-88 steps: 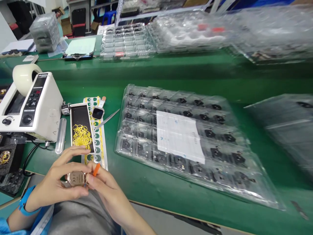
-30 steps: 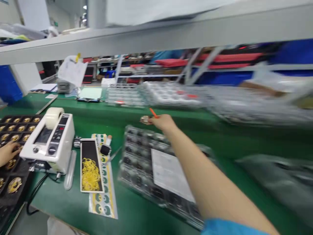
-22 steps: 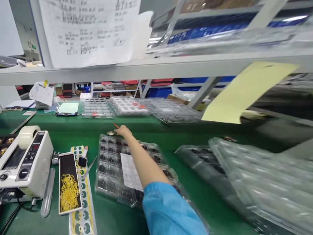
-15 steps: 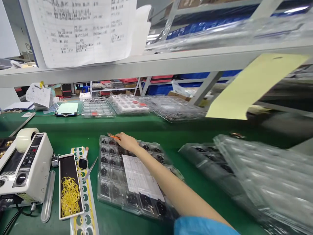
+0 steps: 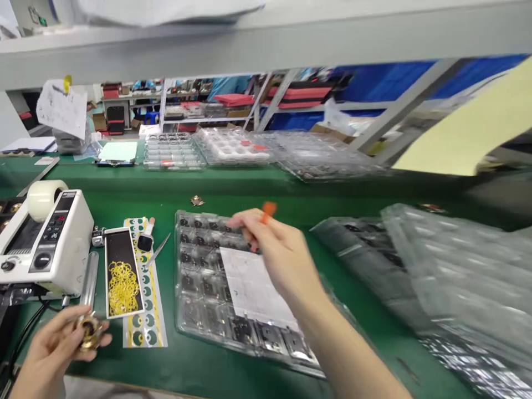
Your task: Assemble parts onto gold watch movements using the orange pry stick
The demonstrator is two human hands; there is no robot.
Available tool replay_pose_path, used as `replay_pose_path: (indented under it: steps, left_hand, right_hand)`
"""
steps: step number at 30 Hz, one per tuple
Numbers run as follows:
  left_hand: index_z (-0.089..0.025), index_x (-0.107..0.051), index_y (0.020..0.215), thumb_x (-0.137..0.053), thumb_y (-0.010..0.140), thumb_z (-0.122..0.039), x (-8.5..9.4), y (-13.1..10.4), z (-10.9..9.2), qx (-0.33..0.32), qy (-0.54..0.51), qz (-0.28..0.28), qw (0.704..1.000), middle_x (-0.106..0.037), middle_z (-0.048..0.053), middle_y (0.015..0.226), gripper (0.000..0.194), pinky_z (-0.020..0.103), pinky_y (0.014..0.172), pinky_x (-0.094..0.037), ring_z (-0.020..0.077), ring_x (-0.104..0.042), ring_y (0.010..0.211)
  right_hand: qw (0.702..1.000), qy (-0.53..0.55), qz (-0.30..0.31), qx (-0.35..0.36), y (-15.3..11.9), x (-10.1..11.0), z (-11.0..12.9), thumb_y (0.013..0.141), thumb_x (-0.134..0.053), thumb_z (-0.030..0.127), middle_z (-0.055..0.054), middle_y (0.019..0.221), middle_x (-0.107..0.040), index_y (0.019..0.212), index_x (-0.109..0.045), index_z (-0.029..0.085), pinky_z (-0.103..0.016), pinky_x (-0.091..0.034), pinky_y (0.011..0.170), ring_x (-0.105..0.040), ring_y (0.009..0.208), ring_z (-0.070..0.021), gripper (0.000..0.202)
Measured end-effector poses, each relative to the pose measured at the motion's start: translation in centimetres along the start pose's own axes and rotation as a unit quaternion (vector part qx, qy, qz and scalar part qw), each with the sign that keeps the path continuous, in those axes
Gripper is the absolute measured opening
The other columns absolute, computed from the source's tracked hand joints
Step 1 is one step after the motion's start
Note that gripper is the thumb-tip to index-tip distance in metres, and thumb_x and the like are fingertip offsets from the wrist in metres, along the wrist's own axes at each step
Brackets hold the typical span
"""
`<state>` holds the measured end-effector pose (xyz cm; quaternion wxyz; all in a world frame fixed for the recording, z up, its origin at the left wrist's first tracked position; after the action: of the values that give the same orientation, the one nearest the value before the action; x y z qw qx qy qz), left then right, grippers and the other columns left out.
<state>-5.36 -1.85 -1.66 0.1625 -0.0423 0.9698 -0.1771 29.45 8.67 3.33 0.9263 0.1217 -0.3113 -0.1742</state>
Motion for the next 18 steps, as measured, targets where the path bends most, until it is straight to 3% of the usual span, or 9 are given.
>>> replay_pose_path:
  steps: [1, 2, 3, 5, 8, 11, 15, 18]
  left_hand:
    - [-0.021, -0.076, 0.097, -0.088, 0.070, -0.045, -1.2, 0.5, 0.2, -0.005, -0.011, 0.030, 0.999, -0.080, 0.008, 0.089, 0.039, 0.025, 0.064, -0.062, 0.0266, -0.078, 0.081]
    - [-0.022, -0.075, 0.100, -0.086, 0.074, -0.042, -2.1, 1.0, 0.4, -0.015, -0.022, 0.062, 0.998, -0.080, 0.007, 0.090, 0.035, 0.024, 0.067, -0.063, 0.0253, -0.078, 0.083]
    - [-0.023, -0.074, 0.103, -0.084, 0.077, -0.040, -2.7, 1.3, 0.5, -0.026, -0.029, 0.092, 0.995, -0.080, 0.006, 0.092, 0.033, 0.025, 0.070, -0.063, 0.0244, -0.078, 0.085]
    - [-0.024, -0.071, 0.109, -0.079, 0.082, -0.039, -3.5, 1.6, 0.8, -0.044, -0.033, 0.135, 0.989, -0.080, 0.006, 0.096, 0.032, 0.028, 0.076, -0.063, 0.0246, -0.077, 0.090]
    - [-0.025, -0.067, 0.114, -0.073, 0.089, -0.036, -3.9, 1.2, 1.0, -0.074, -0.032, 0.162, 0.984, -0.078, 0.007, 0.102, 0.029, 0.035, 0.085, -0.064, 0.0255, -0.076, 0.096]
    - [-0.027, -0.066, 0.117, -0.068, 0.093, -0.031, -3.9, 0.3, 0.8, -0.115, -0.032, 0.167, 0.979, -0.076, 0.006, 0.110, 0.024, 0.034, 0.087, -0.063, 0.0239, -0.074, 0.101]
    - [-0.030, -0.068, 0.117, -0.064, 0.096, -0.028, -3.6, -0.4, 0.7, -0.130, -0.023, 0.149, 0.980, -0.076, 0.003, 0.112, 0.022, 0.029, 0.088, -0.062, 0.0210, -0.072, 0.105]
    - [-0.031, -0.067, 0.119, -0.060, 0.098, -0.025, -3.5, -0.8, 0.7, -0.159, -0.001, 0.137, 0.978, -0.075, 0.003, 0.116, 0.023, 0.026, 0.090, -0.061, 0.0199, -0.070, 0.110]
  right_hand:
    - [0.998, 0.054, -0.012, 0.019, -2.4, 0.2, 1.3, 0.097, -0.035, 0.056, -0.009, 0.092, -0.061, 0.077, -0.066, 0.024, -0.036, -0.044, 0.071, -0.058, 0.087, -0.0249, 0.049]
    - [0.984, 0.166, -0.045, 0.044, -4.9, 0.4, 2.4, 0.094, -0.047, 0.052, -0.008, 0.090, -0.060, 0.069, -0.066, 0.024, -0.037, -0.043, 0.073, -0.057, 0.087, -0.0253, 0.042]
    - [0.971, 0.230, -0.038, 0.045, -7.3, -0.1, 3.3, 0.093, -0.055, 0.048, -0.006, 0.083, -0.058, 0.068, -0.069, 0.027, -0.037, -0.042, 0.073, -0.055, 0.081, -0.0238, 0.036]
    - [0.959, 0.283, -0.001, 0.026, -11.6, -2.1, 4.8, 0.095, -0.052, 0.053, -0.006, 0.071, -0.058, 0.074, -0.075, 0.032, -0.039, -0.041, 0.071, -0.053, 0.073, -0.0248, 0.038]
    - [0.938, 0.336, 0.084, -0.017, -15.8, -5.8, 6.4, 0.096, -0.052, 0.053, -0.007, 0.071, -0.062, 0.092, -0.079, 0.034, -0.037, -0.042, 0.066, -0.054, 0.070, -0.0245, 0.033]
    - [0.928, 0.365, 0.069, -0.023, -17.0, -7.5, 7.2, 0.098, -0.057, 0.041, -0.006, 0.075, -0.065, 0.094, -0.077, 0.032, -0.034, -0.047, 0.066, -0.058, 0.072, -0.0226, 0.022]
    - [0.951, 0.300, 0.051, 0.054, -17.0, -7.5, 7.9, 0.095, -0.058, 0.016, -0.004, 0.073, -0.068, 0.092, -0.071, 0.024, -0.030, -0.053, 0.063, -0.064, 0.070, -0.0200, 0.015]
    - [0.960, 0.257, 0.045, 0.105, -17.4, -7.2, 8.2, 0.091, -0.057, 0.005, -0.004, 0.076, -0.070, 0.094, -0.068, 0.021, -0.028, -0.056, 0.064, -0.068, 0.071, -0.0181, 0.019]
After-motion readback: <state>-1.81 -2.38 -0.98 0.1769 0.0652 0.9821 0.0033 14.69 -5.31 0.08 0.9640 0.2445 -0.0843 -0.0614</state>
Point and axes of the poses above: each hand's wrist, its own y-axis towards the middle knuckle, its own x-axis out of the back of the hand, z = x × y, the point moved 5 cm from there along y, towards the middle knuckle
